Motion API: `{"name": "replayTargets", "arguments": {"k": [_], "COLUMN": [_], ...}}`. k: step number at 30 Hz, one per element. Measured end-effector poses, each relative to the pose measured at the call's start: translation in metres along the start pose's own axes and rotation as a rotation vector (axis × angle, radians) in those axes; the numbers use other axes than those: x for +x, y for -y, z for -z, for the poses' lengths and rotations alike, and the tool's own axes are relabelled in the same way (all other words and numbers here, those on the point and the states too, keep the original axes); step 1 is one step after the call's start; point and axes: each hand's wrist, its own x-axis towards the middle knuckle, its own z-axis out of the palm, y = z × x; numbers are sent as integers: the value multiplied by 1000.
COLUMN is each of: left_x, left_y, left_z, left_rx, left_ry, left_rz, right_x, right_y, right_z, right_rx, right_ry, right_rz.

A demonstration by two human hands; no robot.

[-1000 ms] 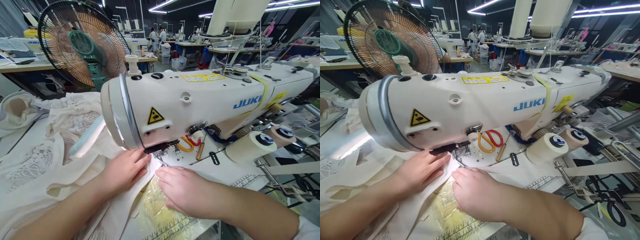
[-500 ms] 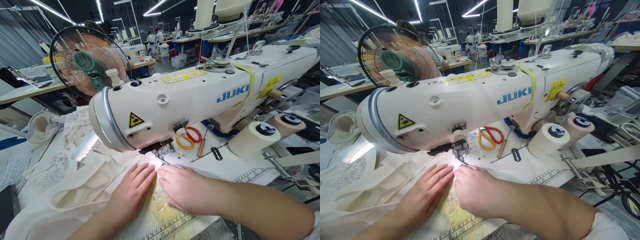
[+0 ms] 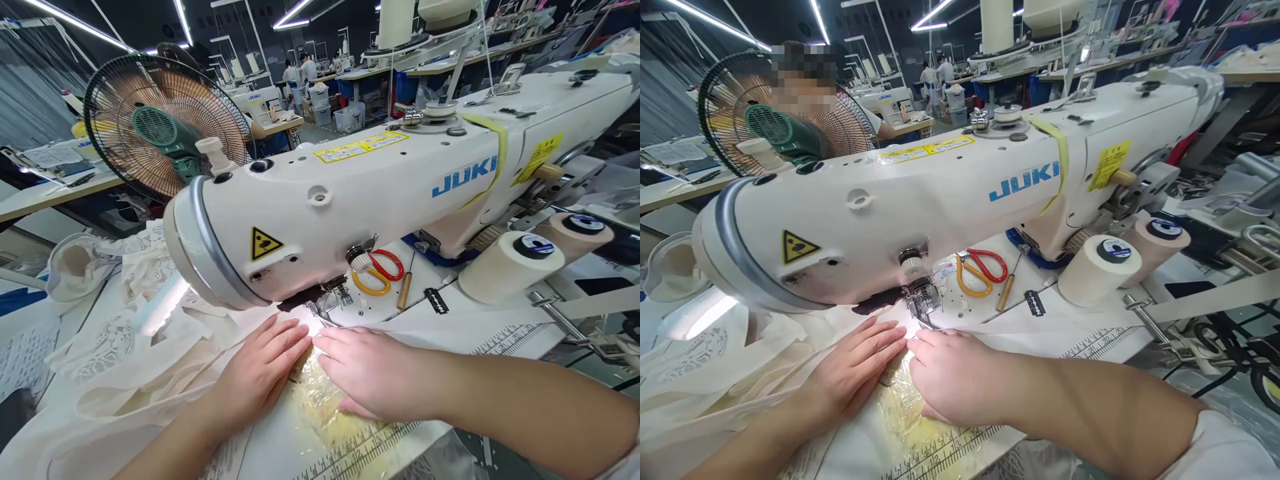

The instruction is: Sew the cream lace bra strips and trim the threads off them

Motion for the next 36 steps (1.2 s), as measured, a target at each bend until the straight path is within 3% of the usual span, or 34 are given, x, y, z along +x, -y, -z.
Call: {"name": "replayTargets", "arguments": {"k": [8,21,36], "left_x": [10,15,14], "left_y": [9,12,32], "left_z": [7,6,0], "left_rx": [21,-55,-28], "left_ry": [20,13,32], "left_rz": [-61,-58,-9], "right_x": [0,1,3], "right_y": [1,1,2], "right_z": [0,0,8], "right_rx": [-29,-13,0], "right_ry": [-27,-11,32], "right_rz": [-5,-17,-18]}}
